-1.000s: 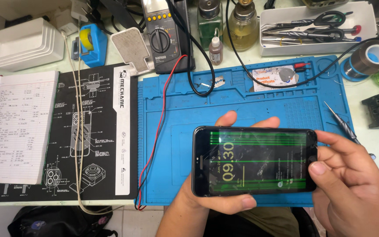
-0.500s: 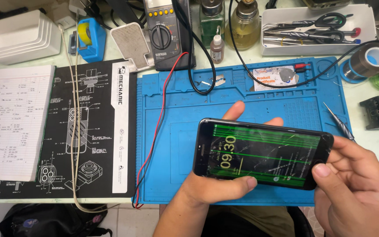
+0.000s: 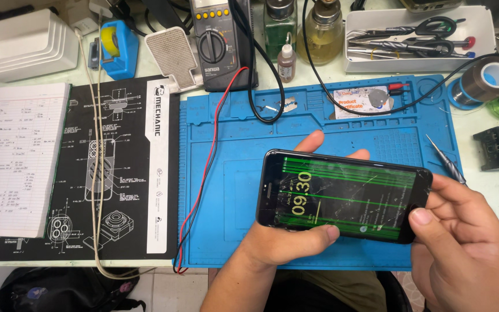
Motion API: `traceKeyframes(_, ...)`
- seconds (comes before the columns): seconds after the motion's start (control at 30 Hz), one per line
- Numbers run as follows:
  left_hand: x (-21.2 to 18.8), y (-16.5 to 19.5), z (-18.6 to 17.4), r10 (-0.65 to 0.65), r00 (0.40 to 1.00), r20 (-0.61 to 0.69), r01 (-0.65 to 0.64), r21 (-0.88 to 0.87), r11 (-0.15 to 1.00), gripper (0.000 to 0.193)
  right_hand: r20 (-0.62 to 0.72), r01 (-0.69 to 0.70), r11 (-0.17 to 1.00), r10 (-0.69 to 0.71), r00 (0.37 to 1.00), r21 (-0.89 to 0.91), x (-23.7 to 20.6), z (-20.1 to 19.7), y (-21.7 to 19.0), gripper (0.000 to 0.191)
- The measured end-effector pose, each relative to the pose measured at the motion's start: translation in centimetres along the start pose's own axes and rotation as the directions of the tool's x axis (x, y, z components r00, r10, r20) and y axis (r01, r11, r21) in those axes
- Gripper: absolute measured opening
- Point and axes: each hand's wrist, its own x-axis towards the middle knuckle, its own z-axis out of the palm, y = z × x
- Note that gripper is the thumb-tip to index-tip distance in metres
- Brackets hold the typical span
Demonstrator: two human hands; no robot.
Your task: The person picks up a cracked smartphone, uses a screwdriver to pry the screen, and then uses a metal spudger to separate the display from the frame. They repeatedly open and close the device to inspect the internal components and battery.
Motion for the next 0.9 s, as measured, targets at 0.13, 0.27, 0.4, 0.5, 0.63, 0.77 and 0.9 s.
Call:
traceKeyframes(0.13,0.0,0.0,0.0,-0.001,1.000,-0.012,0.001,0.021,1.000,0.103,-0.015,-0.027,0.999,0.027,1.000,-0.018,0.1,0.2,-0.1,0.048)
traceKeyframes(0.27,0.1,-0.1,0.0,-0.002,1.000,-0.015,0.002,0.020,1.000,0.103,-0.006,-0.016,1.000,0.016,1.000,0.014,0.2,0.3,0.0,0.048)
traceKeyframes(0.4,0.3,-0.1,0.0,-0.003,0.999,-0.036,0.002,-0.027,1.000,0.102,0.060,-0.062,0.993,0.056,0.997,0.104,0.5,-0.1,-0.2,0.054)
traceKeyframes(0.5,0.4,-0.2,0.1,0.015,0.997,-0.074,-0.018,-0.047,0.999,0.103,0.148,-0.111,0.963,0.076,0.986,0.244,0.6,-0.6,-0.2,0.062)
traceKeyframes(0.63,0.4,-0.4,0.1,0.050,0.991,-0.128,-0.058,-0.063,0.996,0.104,0.196,-0.123,0.957,0.071,0.978,0.263,0.5,-1.0,0.1,0.068)
traceKeyframes(0.77,0.6,-0.7,0.0,0.045,0.984,-0.172,-0.067,-0.123,0.990,0.101,0.249,-0.108,0.943,0.027,0.968,0.316,0.7,-1.1,0.6,0.069)
traceKeyframes(0.9,0.5,-1.2,-0.1,0.056,0.968,-0.244,-0.085,-0.111,0.990,0.095,0.236,-0.136,0.940,0.062,0.970,0.312,1.2,-0.8,0.9,0.067)
